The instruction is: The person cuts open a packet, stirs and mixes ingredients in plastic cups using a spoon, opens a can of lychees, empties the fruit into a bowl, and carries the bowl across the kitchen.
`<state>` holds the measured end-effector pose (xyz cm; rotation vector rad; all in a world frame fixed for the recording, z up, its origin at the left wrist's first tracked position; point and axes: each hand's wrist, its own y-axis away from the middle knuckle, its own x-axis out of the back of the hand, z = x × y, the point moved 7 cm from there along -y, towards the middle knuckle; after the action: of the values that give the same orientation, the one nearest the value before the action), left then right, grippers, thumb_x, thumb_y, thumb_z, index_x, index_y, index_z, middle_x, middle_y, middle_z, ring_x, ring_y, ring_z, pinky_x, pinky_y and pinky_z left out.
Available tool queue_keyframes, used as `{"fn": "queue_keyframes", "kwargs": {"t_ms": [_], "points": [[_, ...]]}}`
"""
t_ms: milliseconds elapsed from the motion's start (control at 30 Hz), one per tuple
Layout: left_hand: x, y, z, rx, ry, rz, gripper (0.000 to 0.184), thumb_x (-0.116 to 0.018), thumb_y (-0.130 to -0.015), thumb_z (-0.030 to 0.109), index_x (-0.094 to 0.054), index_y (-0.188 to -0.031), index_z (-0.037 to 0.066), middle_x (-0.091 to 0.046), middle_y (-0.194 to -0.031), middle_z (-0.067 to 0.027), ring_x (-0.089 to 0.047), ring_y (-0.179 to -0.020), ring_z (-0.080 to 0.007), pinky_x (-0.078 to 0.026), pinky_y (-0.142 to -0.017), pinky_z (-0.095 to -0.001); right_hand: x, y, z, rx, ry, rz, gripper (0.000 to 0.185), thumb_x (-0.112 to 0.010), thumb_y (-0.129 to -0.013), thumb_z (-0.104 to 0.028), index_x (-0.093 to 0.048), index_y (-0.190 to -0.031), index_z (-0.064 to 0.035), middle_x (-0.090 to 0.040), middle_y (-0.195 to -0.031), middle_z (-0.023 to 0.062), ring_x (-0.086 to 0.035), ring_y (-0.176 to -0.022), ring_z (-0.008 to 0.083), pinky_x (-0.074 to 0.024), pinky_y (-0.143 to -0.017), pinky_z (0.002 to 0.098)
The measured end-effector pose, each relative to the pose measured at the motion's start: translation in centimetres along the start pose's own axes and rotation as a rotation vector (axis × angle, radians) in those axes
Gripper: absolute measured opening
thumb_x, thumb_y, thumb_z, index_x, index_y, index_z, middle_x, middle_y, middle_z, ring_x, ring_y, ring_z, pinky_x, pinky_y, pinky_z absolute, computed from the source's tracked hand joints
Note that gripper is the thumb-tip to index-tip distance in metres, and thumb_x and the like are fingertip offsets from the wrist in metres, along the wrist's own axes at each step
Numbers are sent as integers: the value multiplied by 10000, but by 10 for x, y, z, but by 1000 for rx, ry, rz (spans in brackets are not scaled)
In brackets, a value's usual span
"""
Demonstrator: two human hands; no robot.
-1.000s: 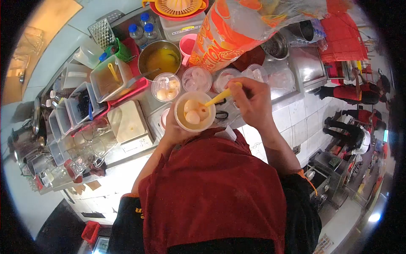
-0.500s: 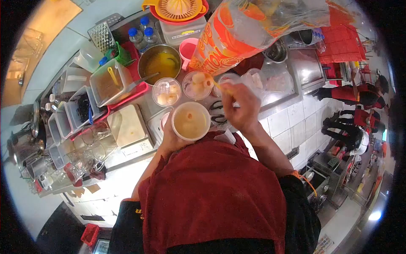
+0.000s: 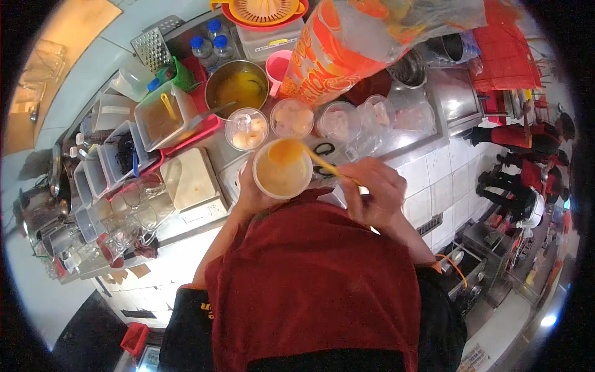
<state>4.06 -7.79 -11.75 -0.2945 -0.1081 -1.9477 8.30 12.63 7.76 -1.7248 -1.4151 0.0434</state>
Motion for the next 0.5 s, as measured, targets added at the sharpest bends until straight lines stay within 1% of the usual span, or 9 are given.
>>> {"fn": "queue_keyframes", "kwargs": {"t_ms": [67,100,133,200,333,400,433,500], "points": [[-3,-2,2,-21,24,-11,993,-986,-552,259,-465,-1369,36,-627,-1277,-117,-636,-1141,-246,-499,-988,-387,-19,-4,3,-119,-12,-227,219,-737,-794,3,-683,-998,-52,-657,-763,80,-645,-640,256,-523,-564,362],[-5,-4,6,-47,49,-20,999,-988,-560,243,-452,-1377,37,-617,-1292,-116,-628,-1157,-243,-495,-997,-382,-26,-3,9,-198,-24,-283,149,-715,-815,-17,-666,-949,-63,-649,-763,112,-645,-643,287,-517,-567,378],[-7,-6,10,-51,51,-26,999,-988,-560,243,-452,-1377,37,-617,-1292,-116,-628,-1157,-243,-495,-997,-382,-28,-3,13,-199,-18,-279,149,-715,-815,-17,-666,-949,-63,-649,-763,112,-645,-643,287,-517,-567,378],[-10,-9,23,-88,67,-45,986,-985,-577,201,-442,-1385,41,-603,-1310,-110,-620,-1170,-238,-498,-999,-374,-39,3,27,-261,-40,-361,109,-692,-838,-36,-656,-939,-58,-645,-765,129,-637,-643,301,-516,-573,380],[-14,-12,26,-44,81,-85,983,-983,-585,188,-437,-1389,43,-588,-1329,-106,-602,-1201,-230,-489,-1020,-369,-45,-2,42,-275,-56,-297,89,-679,-849,-56,-664,-935,-39,-638,-747,140,-635,-640,310,-510,-571,377],[-14,-13,21,-2,184,-74,1002,-987,-581,197,-426,-1398,43,-582,-1340,-102,-586,-1227,-221,-476,-1045,-371,-46,0,58,-408,-67,-290,80,-691,-887,-56,-700,-944,-1,-652,-739,100,-592,-578,130,-455,-517,274],[-14,-15,21,-4,185,-72,1002,-987,-581,197,-426,-1398,43,-582,-1340,-102,-586,-1227,-221,-476,-1045,-371,-45,-2,60,-406,-66,-291,80,-691,-887,-56,-700,-944,-1,-652,-739,100,-592,-578,130,-455,-517,274],[-14,-18,23,-17,201,-40,1024,-990,-575,197,-414,-1407,41,-586,-1341,-104,-584,-1231,-221,-467,-1060,-376,-35,-8,65,-466,-80,-151,115,-669,-921,-79,-705,-958,24,-675,-756,79,-576,-617,75,-448,-540,243]]}}
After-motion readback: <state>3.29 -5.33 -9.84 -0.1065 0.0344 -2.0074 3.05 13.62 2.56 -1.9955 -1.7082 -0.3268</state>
